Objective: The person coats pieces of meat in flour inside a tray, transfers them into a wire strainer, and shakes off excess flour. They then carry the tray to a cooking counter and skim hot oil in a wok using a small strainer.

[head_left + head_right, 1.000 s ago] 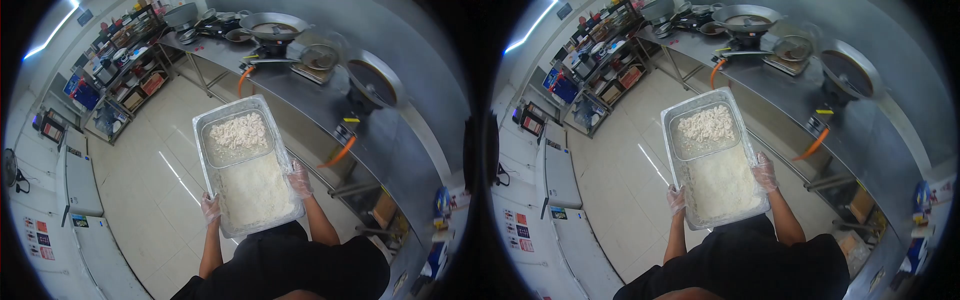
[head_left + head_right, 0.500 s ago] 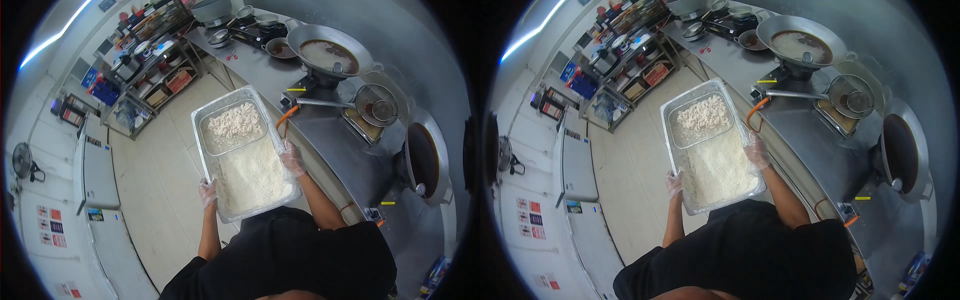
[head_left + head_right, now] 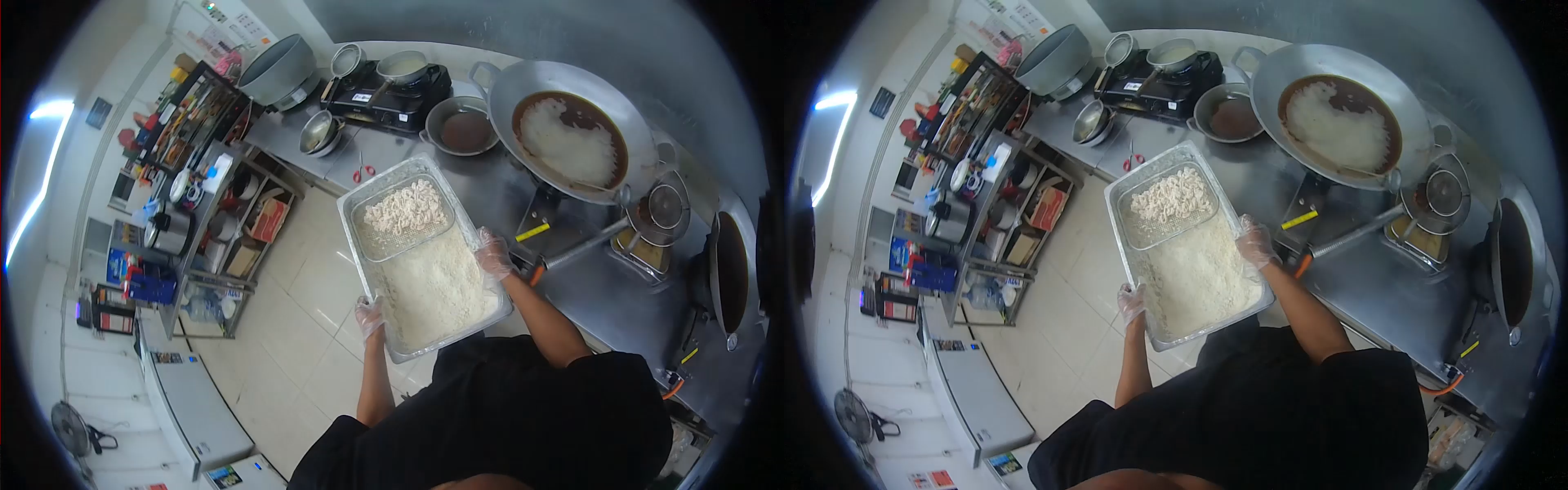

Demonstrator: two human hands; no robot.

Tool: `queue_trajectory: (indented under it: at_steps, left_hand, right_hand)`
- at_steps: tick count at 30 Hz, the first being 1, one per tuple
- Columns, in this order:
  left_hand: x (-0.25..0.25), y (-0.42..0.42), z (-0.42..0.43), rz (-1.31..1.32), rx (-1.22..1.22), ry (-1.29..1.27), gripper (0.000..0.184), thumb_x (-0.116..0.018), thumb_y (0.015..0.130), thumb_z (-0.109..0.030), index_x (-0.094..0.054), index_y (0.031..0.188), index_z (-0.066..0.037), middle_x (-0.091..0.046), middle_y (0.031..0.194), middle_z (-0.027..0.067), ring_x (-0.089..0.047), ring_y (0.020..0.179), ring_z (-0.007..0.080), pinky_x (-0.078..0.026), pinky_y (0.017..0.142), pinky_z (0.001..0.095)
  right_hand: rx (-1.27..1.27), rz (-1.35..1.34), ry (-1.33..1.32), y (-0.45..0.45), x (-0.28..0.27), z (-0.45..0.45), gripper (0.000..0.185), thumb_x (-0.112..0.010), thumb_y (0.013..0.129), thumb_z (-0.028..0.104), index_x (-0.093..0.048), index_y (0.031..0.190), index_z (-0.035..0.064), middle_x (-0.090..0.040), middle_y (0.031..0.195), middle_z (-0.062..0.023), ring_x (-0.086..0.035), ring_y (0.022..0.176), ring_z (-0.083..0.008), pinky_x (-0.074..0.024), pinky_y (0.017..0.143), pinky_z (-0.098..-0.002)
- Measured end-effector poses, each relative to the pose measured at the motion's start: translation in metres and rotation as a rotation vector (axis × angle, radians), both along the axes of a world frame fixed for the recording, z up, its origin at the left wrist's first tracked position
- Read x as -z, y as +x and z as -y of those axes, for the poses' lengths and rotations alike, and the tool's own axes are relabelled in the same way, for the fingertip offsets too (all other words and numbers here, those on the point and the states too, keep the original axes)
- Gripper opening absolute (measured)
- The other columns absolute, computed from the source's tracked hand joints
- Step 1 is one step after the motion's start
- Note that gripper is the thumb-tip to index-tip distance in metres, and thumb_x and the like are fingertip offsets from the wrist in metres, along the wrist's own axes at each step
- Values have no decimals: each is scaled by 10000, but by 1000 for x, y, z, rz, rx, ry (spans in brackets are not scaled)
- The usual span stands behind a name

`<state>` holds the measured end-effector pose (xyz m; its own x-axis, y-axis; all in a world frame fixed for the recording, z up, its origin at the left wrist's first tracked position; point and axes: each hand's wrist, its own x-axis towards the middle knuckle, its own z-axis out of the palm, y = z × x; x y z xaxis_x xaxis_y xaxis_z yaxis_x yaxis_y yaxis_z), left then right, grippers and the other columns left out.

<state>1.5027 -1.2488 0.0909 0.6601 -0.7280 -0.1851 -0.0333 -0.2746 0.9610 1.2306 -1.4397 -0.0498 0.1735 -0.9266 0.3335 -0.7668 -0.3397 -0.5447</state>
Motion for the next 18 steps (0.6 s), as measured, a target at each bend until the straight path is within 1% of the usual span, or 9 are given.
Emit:
queue_trajectory:
  at_steps: [2,5,7,9,11,14,15,16,18]
  left_hand:
    - [17,20,49,-46,16,35,186,-630,801,-75,-485,899,-11,-556,762,59,-495,643,126,-423,560,271]
    - [62,35,98,-120,2,8,204,-610,825,-58,-468,959,0,-571,800,87,-541,689,146,-452,591,267]
    - [67,28,131,-198,-46,-72,216,-610,827,-57,-460,973,-5,-572,811,99,-547,697,152,-455,592,272]
    - [57,7,148,-304,-153,-156,226,-611,828,-56,-454,984,-12,-576,826,112,-551,699,158,-460,587,281]
    - [62,-1,164,-266,-188,-84,249,-615,841,-113,-450,991,-2,-583,827,134,-559,681,200,-474,584,330]
    - [48,-29,175,-175,-236,22,284,-611,855,-188,-456,982,15,-578,805,139,-559,665,221,-479,587,354]
    - [49,-36,177,-156,-217,54,324,-615,852,-231,-457,993,14,-580,807,137,-556,677,216,-475,598,355]
    - [51,-39,176,-132,-202,92,366,-620,848,-275,-457,1003,13,-581,809,135,-553,688,212,-470,610,356]
    - [51,-39,175,-100,-102,154,382,-604,863,-262,-454,1038,43,-579,857,146,-559,709,220,-474,629,330]
  right_hand:
    - [136,-192,-114,19,-1,29,171,-500,847,137,-586,945,26,-625,729,-94,-592,579,-217,-463,504,-320]
    - [356,-888,-484,46,51,96,231,-466,862,138,-579,999,-9,-630,695,-112,-586,538,-205,-473,484,-337]
    - [503,-1379,-719,49,74,146,271,-443,872,138,-575,1036,-33,-632,671,-124,-582,510,-196,-481,471,-348]
    - [351,-1241,-580,47,64,166,312,-425,864,115,-534,1106,-49,-616,807,-161,-589,629,-221,-487,571,-367]
    - [-20,-410,-119,48,13,168,394,-412,839,69,-456,1209,-58,-580,1103,-222,-607,893,-278,-492,782,-395]
    - [33,-321,-204,52,-92,118,542,-398,793,9,-319,1328,-28,-329,1387,-223,-432,1185,-339,-348,995,-418]
    - [-44,-162,-105,57,-81,112,607,-400,777,-18,-281,1370,44,-271,1430,-191,-396,1226,-324,-343,996,-412]
    - [-102,9,-18,59,-85,103,567,-419,773,-19,-351,1332,50,-349,1379,-193,-443,1183,-312,-367,971,-400]
    - [-155,269,210,60,-93,97,481,-444,766,-27,-470,1240,51,-480,1261,-194,-521,1091,-286,-407,921,-375]
